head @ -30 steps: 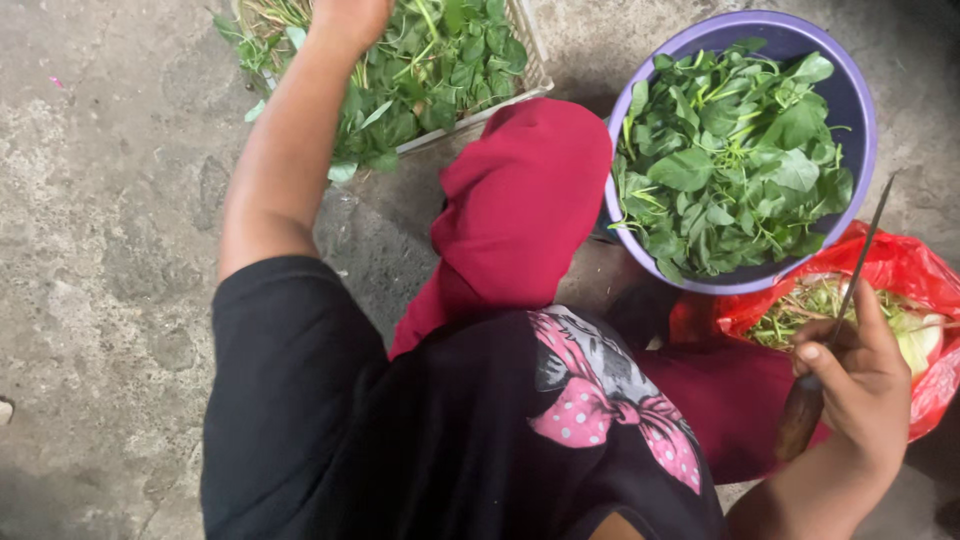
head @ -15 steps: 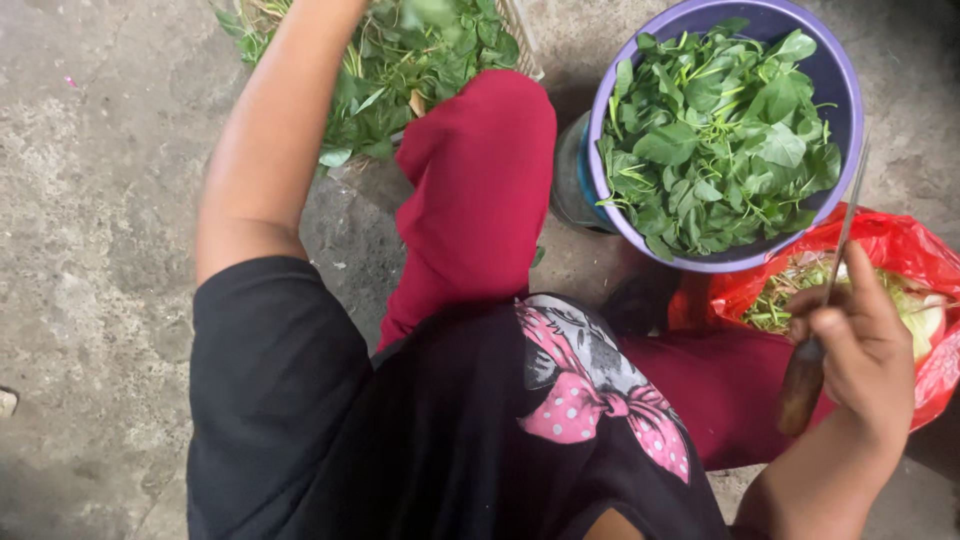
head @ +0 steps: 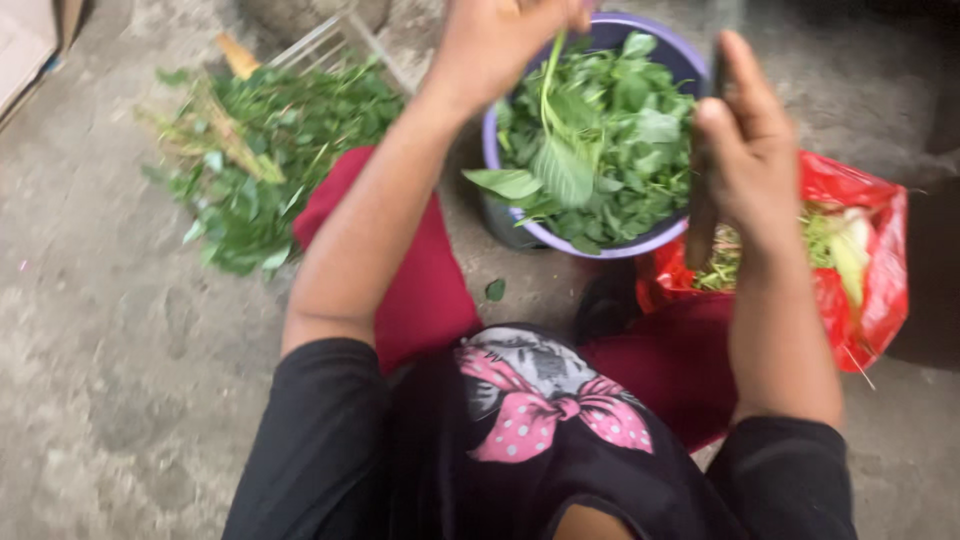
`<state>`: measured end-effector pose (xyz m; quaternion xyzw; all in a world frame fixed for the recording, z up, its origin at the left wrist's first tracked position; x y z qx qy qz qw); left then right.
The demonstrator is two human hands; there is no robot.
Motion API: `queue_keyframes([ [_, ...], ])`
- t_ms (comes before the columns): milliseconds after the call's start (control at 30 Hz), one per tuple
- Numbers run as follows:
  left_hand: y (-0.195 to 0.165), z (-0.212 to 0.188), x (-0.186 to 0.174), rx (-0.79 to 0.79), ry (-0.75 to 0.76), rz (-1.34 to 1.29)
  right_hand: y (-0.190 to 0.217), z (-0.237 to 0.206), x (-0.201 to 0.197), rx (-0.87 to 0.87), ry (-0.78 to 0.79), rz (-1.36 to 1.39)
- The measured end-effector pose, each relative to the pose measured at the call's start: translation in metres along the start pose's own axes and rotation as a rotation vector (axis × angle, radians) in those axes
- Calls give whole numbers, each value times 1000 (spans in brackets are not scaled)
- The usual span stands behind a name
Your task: The person sits on the ground and trims leafy green vegetables by hand, removing stems and unwanted parts. They place the trimmed leaves into a purple bowl and discard the stems into a red plastic bag.
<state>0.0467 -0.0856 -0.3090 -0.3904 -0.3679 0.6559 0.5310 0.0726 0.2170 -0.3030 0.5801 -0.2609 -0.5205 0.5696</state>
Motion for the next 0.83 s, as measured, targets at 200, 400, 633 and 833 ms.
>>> queue_keyframes([
  [200,-29,-28,79,-119,341,-520,18,7,21,-112,39,45],
  [400,-22,-33,84,-193,371,-546,15,15,19,-159,80,76],
  [633,-9,-31,88,-255,414,-596,2,15,22,-151,100,54],
  [833,11,-41,94,-457,533,-525,-4,15,19,-172,27,35],
])
Point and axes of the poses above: each hand's wrist, its own z-axis towards the middle knuckle, its own x-axis out of the palm, y = z × x, the point moved 6 cm from there along z, towards the middle knuckle, and after that the axes turned 2 degrees about -x, right-handed, at the moved point
